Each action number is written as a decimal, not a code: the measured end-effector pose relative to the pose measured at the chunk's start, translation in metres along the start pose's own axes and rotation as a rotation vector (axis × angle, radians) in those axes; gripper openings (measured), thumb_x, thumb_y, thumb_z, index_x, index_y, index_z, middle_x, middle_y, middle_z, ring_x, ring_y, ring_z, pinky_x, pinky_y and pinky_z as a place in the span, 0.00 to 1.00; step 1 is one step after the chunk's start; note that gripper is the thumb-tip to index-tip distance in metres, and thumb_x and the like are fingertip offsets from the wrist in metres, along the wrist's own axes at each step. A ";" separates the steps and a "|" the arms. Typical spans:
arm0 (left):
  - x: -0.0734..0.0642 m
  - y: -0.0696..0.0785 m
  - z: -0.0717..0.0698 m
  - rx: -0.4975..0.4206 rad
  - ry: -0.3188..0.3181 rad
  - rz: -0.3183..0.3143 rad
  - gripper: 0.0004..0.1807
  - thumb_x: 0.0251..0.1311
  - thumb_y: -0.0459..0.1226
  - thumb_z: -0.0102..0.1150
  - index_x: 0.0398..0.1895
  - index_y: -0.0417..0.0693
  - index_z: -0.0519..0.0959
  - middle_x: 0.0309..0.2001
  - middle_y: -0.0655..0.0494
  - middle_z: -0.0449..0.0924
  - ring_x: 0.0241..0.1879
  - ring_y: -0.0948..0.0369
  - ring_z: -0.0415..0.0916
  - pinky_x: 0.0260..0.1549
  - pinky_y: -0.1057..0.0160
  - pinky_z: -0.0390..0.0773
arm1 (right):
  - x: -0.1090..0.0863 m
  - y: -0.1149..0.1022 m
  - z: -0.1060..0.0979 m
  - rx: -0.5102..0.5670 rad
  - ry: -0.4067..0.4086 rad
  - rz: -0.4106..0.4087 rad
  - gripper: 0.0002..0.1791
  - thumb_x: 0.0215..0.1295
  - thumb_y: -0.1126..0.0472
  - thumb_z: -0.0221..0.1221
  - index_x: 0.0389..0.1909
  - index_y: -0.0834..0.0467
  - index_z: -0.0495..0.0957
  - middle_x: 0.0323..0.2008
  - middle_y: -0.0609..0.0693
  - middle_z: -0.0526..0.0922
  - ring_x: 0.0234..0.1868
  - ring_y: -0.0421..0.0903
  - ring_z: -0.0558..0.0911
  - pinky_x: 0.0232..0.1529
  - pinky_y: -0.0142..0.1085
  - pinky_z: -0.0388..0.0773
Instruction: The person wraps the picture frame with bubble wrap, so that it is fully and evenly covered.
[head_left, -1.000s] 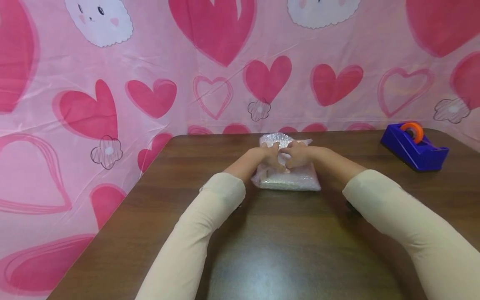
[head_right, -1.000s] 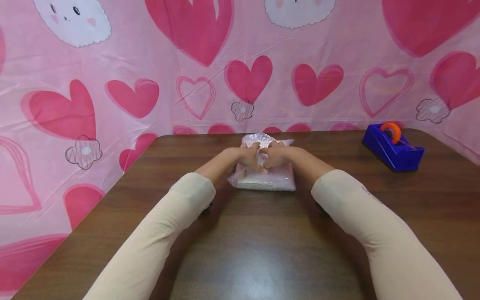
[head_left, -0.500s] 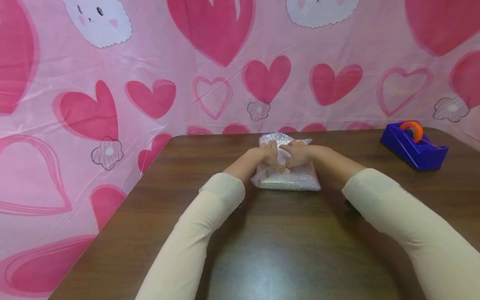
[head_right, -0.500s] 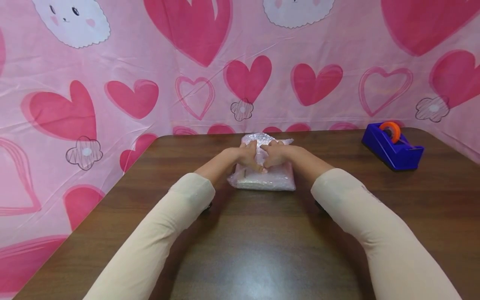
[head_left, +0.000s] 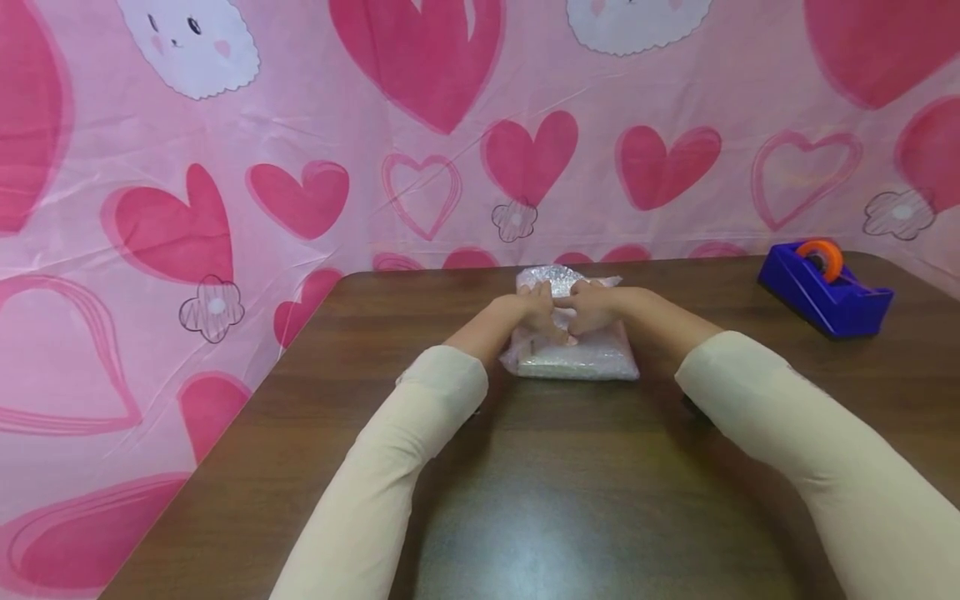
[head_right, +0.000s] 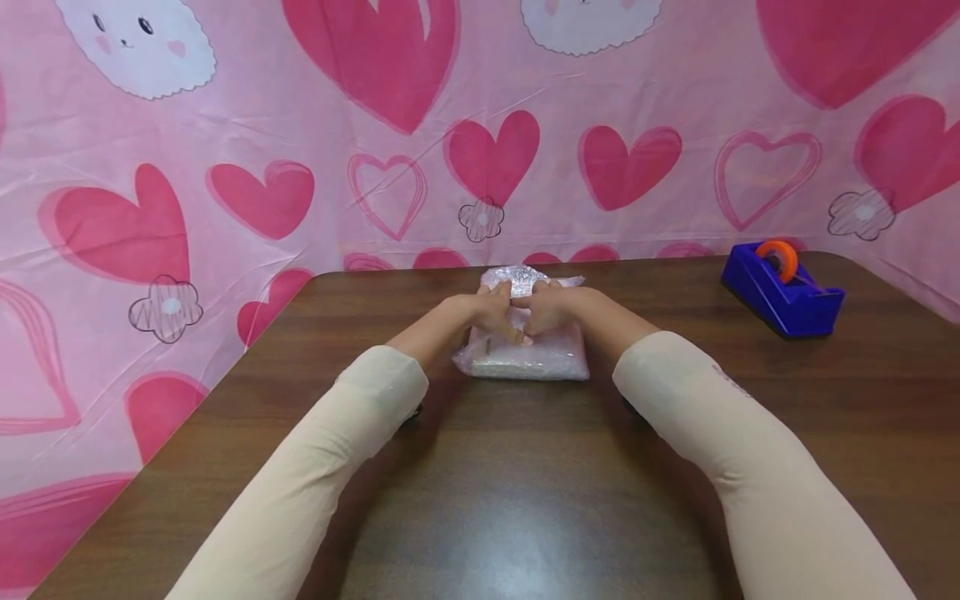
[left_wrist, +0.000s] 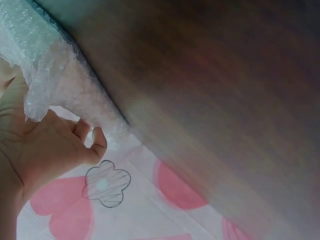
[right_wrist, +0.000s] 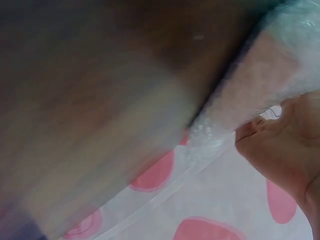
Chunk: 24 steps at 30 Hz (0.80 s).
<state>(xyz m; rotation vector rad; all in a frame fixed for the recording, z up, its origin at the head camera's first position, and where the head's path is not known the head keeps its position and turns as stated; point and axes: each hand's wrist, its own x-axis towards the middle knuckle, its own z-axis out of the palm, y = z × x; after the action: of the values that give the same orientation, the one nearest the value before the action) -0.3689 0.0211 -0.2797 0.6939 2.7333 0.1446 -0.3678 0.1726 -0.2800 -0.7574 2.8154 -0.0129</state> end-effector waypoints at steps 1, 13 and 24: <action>0.000 0.000 0.000 0.012 0.005 -0.002 0.61 0.55 0.61 0.57 0.73 0.36 0.33 0.74 0.41 0.30 0.72 0.46 0.29 0.68 0.49 0.40 | 0.001 -0.001 -0.002 -0.009 -0.021 0.026 0.43 0.54 0.53 0.57 0.72 0.53 0.54 0.61 0.70 0.60 0.62 0.68 0.61 0.55 0.73 0.50; 0.006 0.002 0.003 0.037 0.006 0.008 0.59 0.56 0.62 0.56 0.73 0.36 0.36 0.74 0.41 0.33 0.72 0.46 0.30 0.68 0.49 0.42 | 0.004 0.009 -0.002 0.009 -0.018 0.011 0.43 0.55 0.54 0.57 0.72 0.55 0.53 0.61 0.70 0.62 0.61 0.66 0.64 0.56 0.74 0.48; -0.003 0.002 -0.001 0.113 0.009 0.018 0.54 0.58 0.62 0.51 0.74 0.42 0.37 0.74 0.41 0.37 0.72 0.45 0.33 0.67 0.45 0.44 | -0.028 0.013 -0.020 0.222 0.158 -0.160 0.31 0.61 0.64 0.57 0.65 0.66 0.64 0.57 0.69 0.71 0.52 0.62 0.75 0.52 0.53 0.73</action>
<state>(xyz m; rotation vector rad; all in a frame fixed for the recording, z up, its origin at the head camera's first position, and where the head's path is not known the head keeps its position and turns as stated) -0.3655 0.0215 -0.2779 0.7501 2.7613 -0.0035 -0.3550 0.1962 -0.2558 -0.9616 2.8246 -0.4221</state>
